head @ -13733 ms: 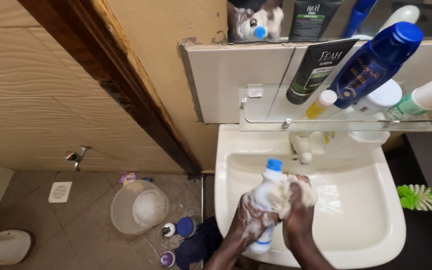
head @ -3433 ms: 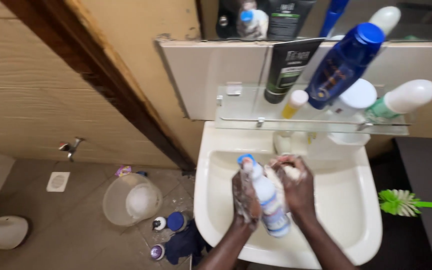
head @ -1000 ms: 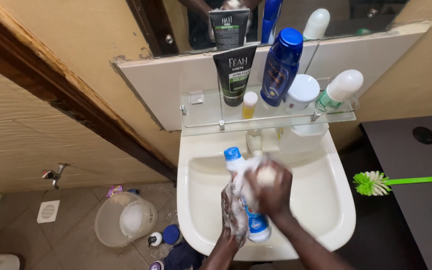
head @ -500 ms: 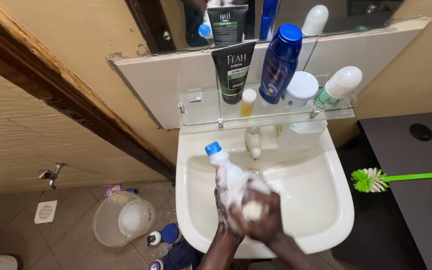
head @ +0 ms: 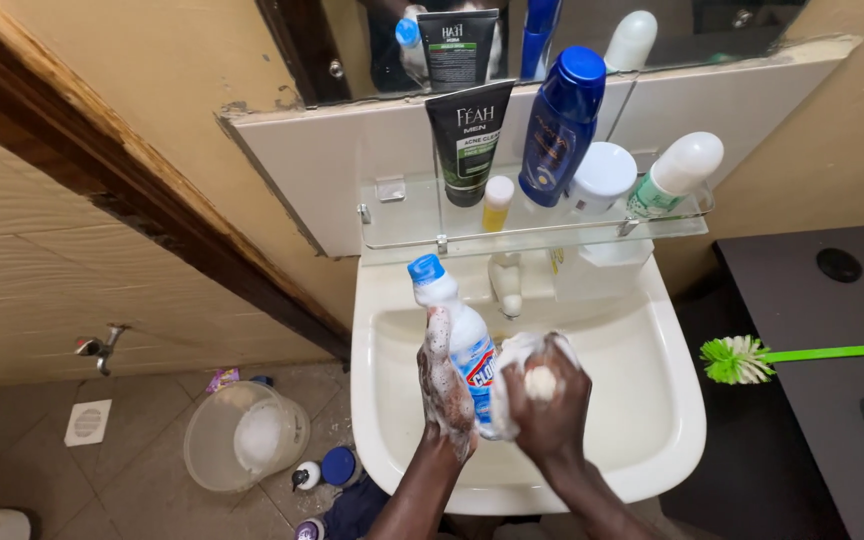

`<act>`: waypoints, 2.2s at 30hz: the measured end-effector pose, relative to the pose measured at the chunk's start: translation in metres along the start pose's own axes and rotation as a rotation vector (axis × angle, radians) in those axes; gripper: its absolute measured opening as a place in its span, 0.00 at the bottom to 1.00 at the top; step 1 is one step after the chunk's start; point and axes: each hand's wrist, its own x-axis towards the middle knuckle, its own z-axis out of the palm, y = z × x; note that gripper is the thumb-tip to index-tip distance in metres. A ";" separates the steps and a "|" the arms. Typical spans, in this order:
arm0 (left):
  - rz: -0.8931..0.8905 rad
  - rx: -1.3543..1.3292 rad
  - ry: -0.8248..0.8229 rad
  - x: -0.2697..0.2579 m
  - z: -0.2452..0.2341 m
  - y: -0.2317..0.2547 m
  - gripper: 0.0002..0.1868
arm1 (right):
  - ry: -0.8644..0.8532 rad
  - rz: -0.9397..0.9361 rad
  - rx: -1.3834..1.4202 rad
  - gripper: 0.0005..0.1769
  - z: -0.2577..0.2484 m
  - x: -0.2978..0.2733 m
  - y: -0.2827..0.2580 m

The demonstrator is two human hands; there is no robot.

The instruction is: Scrubbing a bottle and a plastic cup with a soapy cloth in a bathroom sink.

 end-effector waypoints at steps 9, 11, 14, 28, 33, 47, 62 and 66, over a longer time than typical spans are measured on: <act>0.011 0.058 0.032 -0.031 0.025 0.017 0.24 | -0.098 0.163 0.122 0.11 -0.001 0.047 0.022; 0.025 0.087 0.021 -0.038 0.030 0.022 0.25 | -0.156 0.176 0.297 0.10 0.003 0.036 0.031; 0.045 0.125 0.000 -0.043 0.036 0.023 0.25 | -0.187 0.288 0.574 0.11 0.006 0.016 0.014; 0.149 0.304 -0.047 -0.056 0.001 -0.005 0.28 | -0.047 -0.136 0.067 0.08 0.019 0.020 -0.009; 0.192 0.365 -0.059 -0.055 -0.010 -0.006 0.29 | -0.069 -0.051 0.097 0.10 0.013 0.018 -0.057; 0.260 0.492 0.263 -0.016 -0.011 0.031 0.20 | -0.246 -0.043 0.316 0.26 0.022 0.005 -0.015; 0.228 -0.044 0.445 0.027 -0.033 0.007 0.17 | -0.057 0.023 0.348 0.17 0.029 -0.034 -0.028; 0.237 -0.050 0.447 0.032 -0.045 0.013 0.17 | -0.053 0.149 0.131 0.09 0.033 -0.033 -0.032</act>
